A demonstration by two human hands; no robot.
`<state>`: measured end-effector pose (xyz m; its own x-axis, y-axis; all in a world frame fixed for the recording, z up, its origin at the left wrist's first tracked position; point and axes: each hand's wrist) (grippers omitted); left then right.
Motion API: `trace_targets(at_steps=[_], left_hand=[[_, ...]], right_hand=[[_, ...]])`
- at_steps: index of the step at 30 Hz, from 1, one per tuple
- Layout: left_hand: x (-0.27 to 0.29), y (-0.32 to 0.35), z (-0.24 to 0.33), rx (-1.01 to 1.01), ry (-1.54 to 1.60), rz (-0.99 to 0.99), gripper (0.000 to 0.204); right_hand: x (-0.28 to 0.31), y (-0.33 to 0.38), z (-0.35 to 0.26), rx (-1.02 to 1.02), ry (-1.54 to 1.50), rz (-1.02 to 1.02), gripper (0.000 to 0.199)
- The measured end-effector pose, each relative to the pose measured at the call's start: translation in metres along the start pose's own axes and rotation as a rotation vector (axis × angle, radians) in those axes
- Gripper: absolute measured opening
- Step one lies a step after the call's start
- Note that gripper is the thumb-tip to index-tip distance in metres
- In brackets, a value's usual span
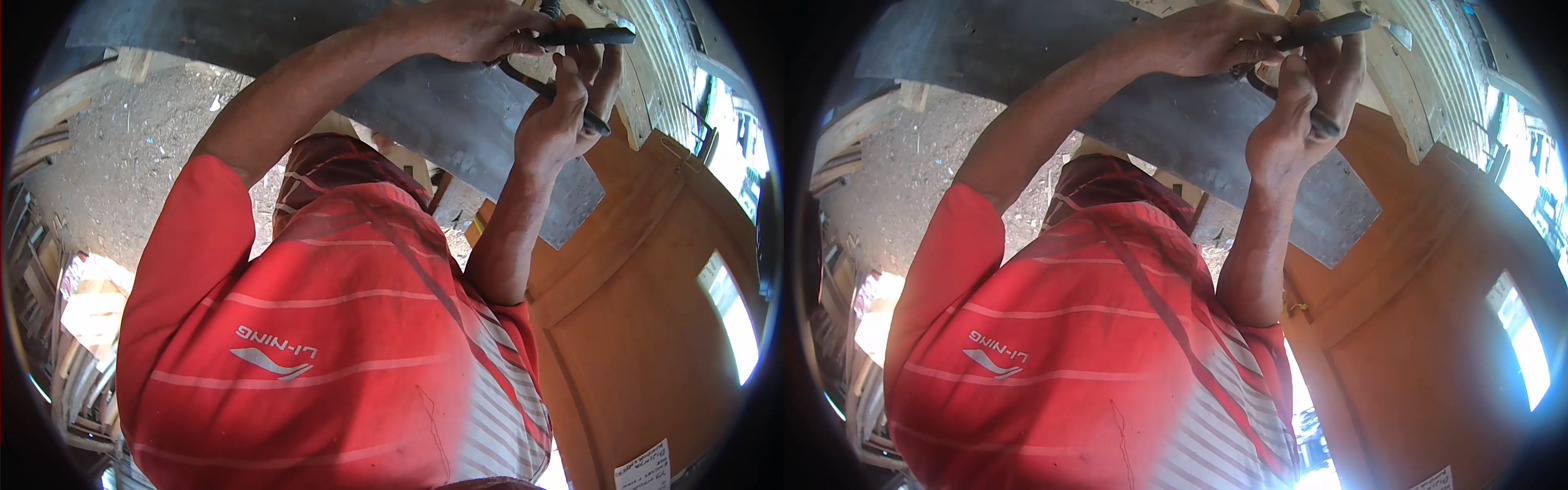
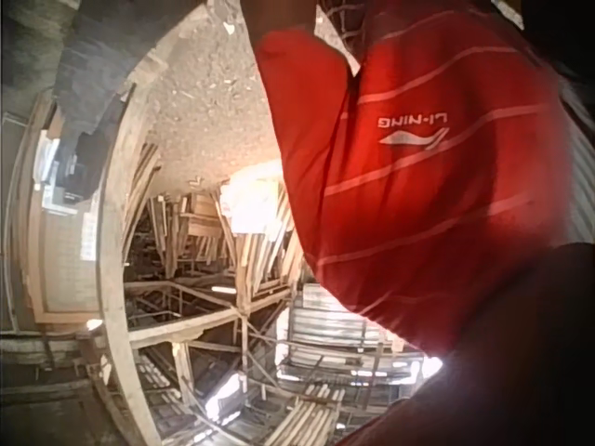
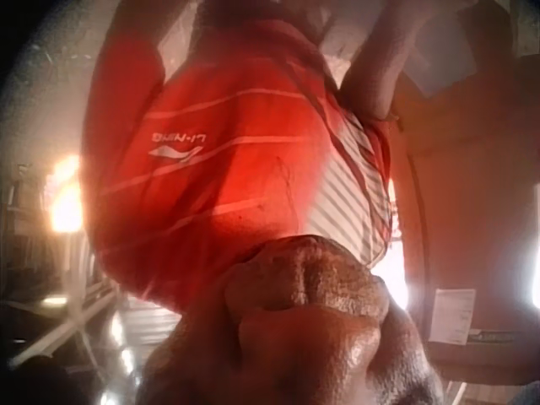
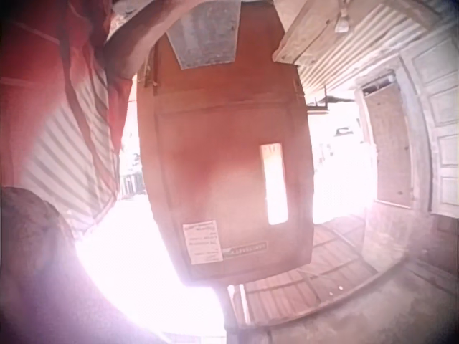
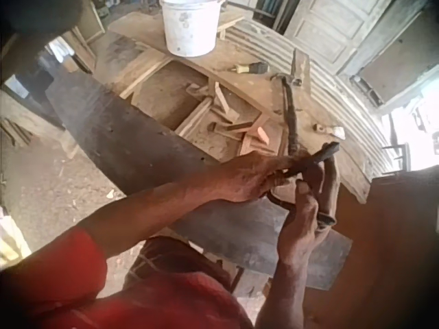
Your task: The person removes nails from a wooden plank using a hammer, pliers, and a punch.
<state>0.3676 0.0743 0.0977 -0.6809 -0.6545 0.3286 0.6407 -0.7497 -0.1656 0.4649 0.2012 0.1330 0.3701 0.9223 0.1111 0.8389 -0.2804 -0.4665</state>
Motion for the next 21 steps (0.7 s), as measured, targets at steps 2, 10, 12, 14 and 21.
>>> trace_targets(at_steps=[2, 10, 12, 14, 21], left_hand=[[0.004, -0.001, -0.004, 0.155, 0.013, -0.109, 0.051], [-0.014, -0.012, -0.046, -0.217, 0.044, -0.048, 0.039], [-0.008, -0.017, -0.058, -0.201, 0.088, -0.097, 0.036], [-0.002, -0.021, -0.055, -0.187, 0.133, -0.140, 0.033], [0.003, -0.020, -0.044, -0.180, 0.042, -0.256, 0.027]], right_hand=[[-0.008, 0.001, -0.001, 0.036, -0.064, 0.025, 0.057], [-0.019, 0.001, 0.009, -0.015, 0.023, 0.216, 0.041], [-0.030, -0.005, -0.002, -0.030, 0.110, 0.210, 0.046], [-0.035, -0.005, -0.010, -0.046, 0.200, 0.198, 0.051], [-0.034, 0.007, -0.018, -0.066, 0.009, 0.168, 0.072]])
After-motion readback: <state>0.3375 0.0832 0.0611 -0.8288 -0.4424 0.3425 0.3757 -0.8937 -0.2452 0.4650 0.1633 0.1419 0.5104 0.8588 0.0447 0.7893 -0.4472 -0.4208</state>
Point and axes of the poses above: each hand's wrist, its own y-axis away from the middle knuckle, its own x-axis out of the back of the hand, z = x × y, and after that the axes turned 7 degrees about x, right-handed
